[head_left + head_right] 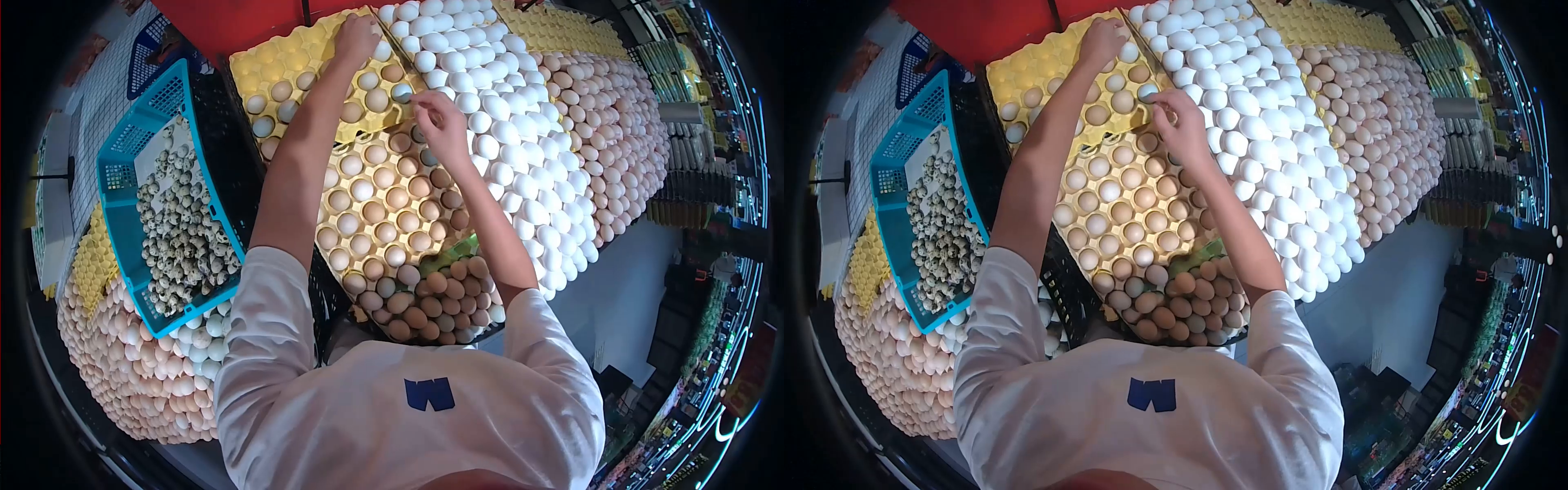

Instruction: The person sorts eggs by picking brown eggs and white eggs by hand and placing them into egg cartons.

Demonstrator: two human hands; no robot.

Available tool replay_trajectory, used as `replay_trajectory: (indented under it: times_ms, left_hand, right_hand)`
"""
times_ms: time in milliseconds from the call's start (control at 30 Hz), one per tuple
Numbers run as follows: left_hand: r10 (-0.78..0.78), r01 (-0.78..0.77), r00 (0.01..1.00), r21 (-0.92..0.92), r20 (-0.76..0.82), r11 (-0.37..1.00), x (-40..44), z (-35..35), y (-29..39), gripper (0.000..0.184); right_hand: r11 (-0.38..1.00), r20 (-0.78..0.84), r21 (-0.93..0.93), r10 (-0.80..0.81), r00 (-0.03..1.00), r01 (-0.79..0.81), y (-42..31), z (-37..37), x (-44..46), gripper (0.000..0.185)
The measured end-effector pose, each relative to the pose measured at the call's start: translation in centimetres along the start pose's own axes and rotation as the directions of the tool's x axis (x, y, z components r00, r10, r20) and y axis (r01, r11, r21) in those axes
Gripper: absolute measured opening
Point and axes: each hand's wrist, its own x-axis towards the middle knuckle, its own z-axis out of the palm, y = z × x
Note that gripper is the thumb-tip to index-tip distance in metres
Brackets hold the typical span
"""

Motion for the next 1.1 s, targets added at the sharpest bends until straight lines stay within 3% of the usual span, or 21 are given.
replay_trajectory:
  times_ms: [100, 167, 233, 267, 300, 400, 433, 467, 533, 600, 633, 667, 733, 767, 833, 900, 967, 1000, 1100]
  left_hand:
    - [-0.056, 0.056, 0.998, -0.014, -0.015, 0.998, -0.1, 0.1, -0.3, 0.034]
    - [-0.057, 0.057, 0.998, -0.008, -0.031, 0.998, -1.1, -0.5, 0.0, 0.032]
    - [-0.028, 0.001, 0.984, -0.151, -0.179, 0.989, -5.0, -4.5, 3.2, 0.020]
    - [-0.088, 0.067, 0.996, -0.399, -0.033, 0.915, -6.7, -6.0, 3.9, 0.019]
    - [-0.074, 0.060, 0.997, -0.415, -0.018, 0.908, -7.8, -6.3, 4.0, 0.018]
    - [-0.094, 0.131, 0.991, -0.507, 0.098, 0.852, -13.6, -8.5, 6.1, 0.018]
    - [-0.116, 0.199, 0.977, -0.577, 0.177, 0.792, -15.7, -9.4, 6.9, 0.019]
    - [-0.117, 0.208, 0.974, -0.573, 0.192, 0.793, -17.5, -9.1, 6.9, 0.019]
    - [0.067, 0.148, 0.925, -0.517, 0.373, 0.843, -21.1, -8.1, 6.6, 0.026]
    - [0.116, 0.114, 0.887, -0.457, 0.446, 0.882, -24.6, -8.9, 7.6, 0.023]
    - [0.160, 0.065, 0.850, -0.401, 0.502, 0.914, -26.0, -9.7, 8.3, 0.021]
    - [0.136, 0.105, 0.813, -0.372, 0.566, 0.922, -27.6, -10.6, 8.9, 0.020]
    - [0.136, 0.047, 0.726, -0.246, 0.674, 0.968, -30.5, -12.4, 9.7, 0.018]
    - [0.140, 0.036, 0.729, -0.242, 0.670, 0.970, -31.6, -13.0, 9.9, 0.018]
    - [0.200, -0.152, 0.664, -0.132, 0.721, 0.980, -34.2, -13.9, 10.0, 0.017]
    - [0.245, -0.200, 0.661, -0.148, 0.709, 0.968, -36.1, -14.0, 10.0, 0.017]
    - [0.310, -0.252, 0.656, -0.187, 0.688, 0.949, -37.7, -14.2, 10.1, 0.024]
    - [0.312, -0.257, 0.657, -0.185, 0.686, 0.949, -38.2, -13.8, 9.8, 0.024]
    - [0.371, -0.337, 0.574, -0.203, 0.729, 0.919, -39.2, -13.3, 9.8, 0.034]
  right_hand:
    - [0.987, 0.016, 0.022, 0.159, 0.987, -0.159, -1.3, -2.9, -6.5, 0.017]
    - [0.984, 0.018, -0.021, 0.175, 0.984, -0.174, -1.8, -4.4, -10.8, 0.017]
    - [0.973, 0.039, -0.078, 0.223, 0.974, -0.219, -2.5, -5.3, -14.1, 0.016]
    - [0.963, 0.051, -0.089, 0.259, 0.965, -0.254, -3.3, -5.5, -15.5, 0.016]
    - [0.924, 0.083, -0.107, 0.377, 0.923, -0.368, -4.5, -5.7, -16.6, 0.016]
    - [0.941, 0.199, -0.104, 0.337, 0.920, -0.322, -6.0, -5.6, -18.8, 0.014]
    - [0.945, 0.257, -0.220, 0.294, 0.921, -0.240, -7.1, -5.6, -19.1, 0.015]
    - [0.965, 0.300, -0.183, 0.238, 0.924, -0.189, -7.5, -5.4, -19.4, 0.016]
    - [0.968, 0.418, -0.242, 0.173, 0.892, -0.074, -7.6, -5.1, -19.9, 0.016]
    - [0.971, 0.481, -0.235, 0.083, 0.873, 0.037, -8.1, -4.6, -20.2, 0.016]
    - [0.949, 0.545, -0.311, 0.141, 0.826, 0.043, -8.3, -4.4, -20.4, 0.022]
    - [0.951, 0.545, -0.304, 0.133, 0.828, 0.047, -8.4, -4.0, -20.7, 0.022]
    - [0.851, 0.542, -0.452, 0.023, 0.840, 0.268, -8.0, -2.7, -21.7, 0.025]
    - [0.810, 0.535, -0.508, 0.030, 0.845, 0.293, -7.3, -2.0, -22.4, 0.027]
    - [0.774, 0.495, -0.569, 0.053, 0.867, 0.277, -7.4, -1.2, -23.2, 0.027]
    - [0.737, 0.454, -0.624, 0.070, 0.888, 0.261, -7.9, -0.9, -23.5, 0.027]
    - [0.697, 0.447, -0.694, 0.224, 0.866, 0.178, -8.5, -0.8, -23.6, 0.030]
    - [0.697, 0.444, -0.694, 0.219, 0.869, 0.179, -8.5, -0.8, -23.7, 0.030]
    - [0.725, 0.439, -0.675, 0.245, 0.864, 0.138, -7.9, -1.0, -23.9, 0.032]
